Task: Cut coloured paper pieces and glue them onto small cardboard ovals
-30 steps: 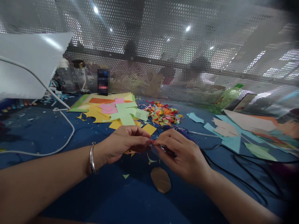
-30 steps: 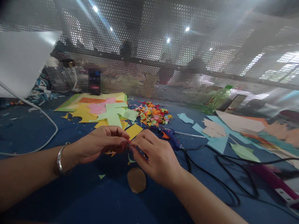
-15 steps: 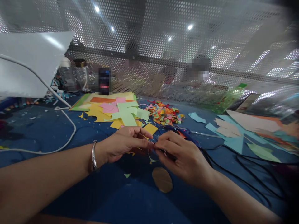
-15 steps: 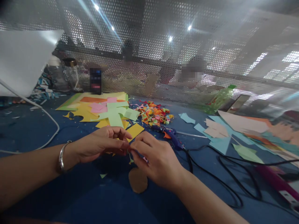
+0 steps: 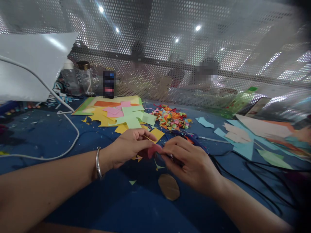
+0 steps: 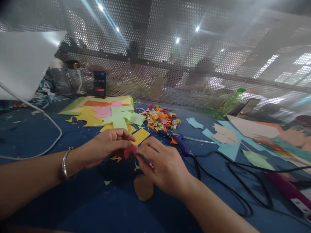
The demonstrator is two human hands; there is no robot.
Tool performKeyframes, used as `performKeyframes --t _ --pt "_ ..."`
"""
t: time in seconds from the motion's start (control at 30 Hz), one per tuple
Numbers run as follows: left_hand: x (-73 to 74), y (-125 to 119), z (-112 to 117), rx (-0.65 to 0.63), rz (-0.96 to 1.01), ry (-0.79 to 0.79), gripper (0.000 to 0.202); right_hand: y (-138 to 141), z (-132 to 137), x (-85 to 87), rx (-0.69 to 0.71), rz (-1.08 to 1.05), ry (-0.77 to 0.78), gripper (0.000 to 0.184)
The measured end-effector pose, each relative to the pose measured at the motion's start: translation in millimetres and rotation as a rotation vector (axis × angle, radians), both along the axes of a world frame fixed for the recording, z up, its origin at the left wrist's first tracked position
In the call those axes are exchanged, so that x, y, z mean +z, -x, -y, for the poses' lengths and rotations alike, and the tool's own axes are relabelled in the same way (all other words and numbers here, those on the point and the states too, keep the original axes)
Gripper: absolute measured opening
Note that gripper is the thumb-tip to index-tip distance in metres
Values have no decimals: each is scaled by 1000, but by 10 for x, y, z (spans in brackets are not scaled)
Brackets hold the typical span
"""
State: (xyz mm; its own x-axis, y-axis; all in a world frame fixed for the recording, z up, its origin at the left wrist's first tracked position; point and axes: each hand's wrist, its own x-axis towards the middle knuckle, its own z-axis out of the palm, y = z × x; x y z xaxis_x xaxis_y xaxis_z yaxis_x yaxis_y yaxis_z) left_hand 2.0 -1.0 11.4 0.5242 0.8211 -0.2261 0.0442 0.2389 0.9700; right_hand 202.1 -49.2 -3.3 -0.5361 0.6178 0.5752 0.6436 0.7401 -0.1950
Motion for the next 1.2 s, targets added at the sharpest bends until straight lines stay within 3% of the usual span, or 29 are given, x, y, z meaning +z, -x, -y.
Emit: performKeyframes --t 0.13,0.33,0.4,0.53,0.67,0.73,0.97,1.2 --pt "-54 -2 3 28 3 -82 24 4 -3 8 -5 -24 -39 12" --pt "-27 7 -13 106 54 5 22 -41 -15 41 -60 -67 -22 10" --pt "3 0 -21 142 43 -10 18 -144 -60 65 -152 -85 -33 10" --pt "30 -7 -21 185 36 -22 15 -541 -239 72 -474 -40 -2 17" --pt "5 3 -7 180 45 -13 12 -951 -413 -10 -782 152 245 26" --pt "-7 7 -5 177 48 -12 13 -1070 -461 -62 -846 184 368 29" --pt "8 3 -11 196 35 -56 18 -1204 -542 -144 -861 109 527 34" --pt "11 15 -16 213 32 -69 20 -1218 -537 -107 -775 -186 833 39"
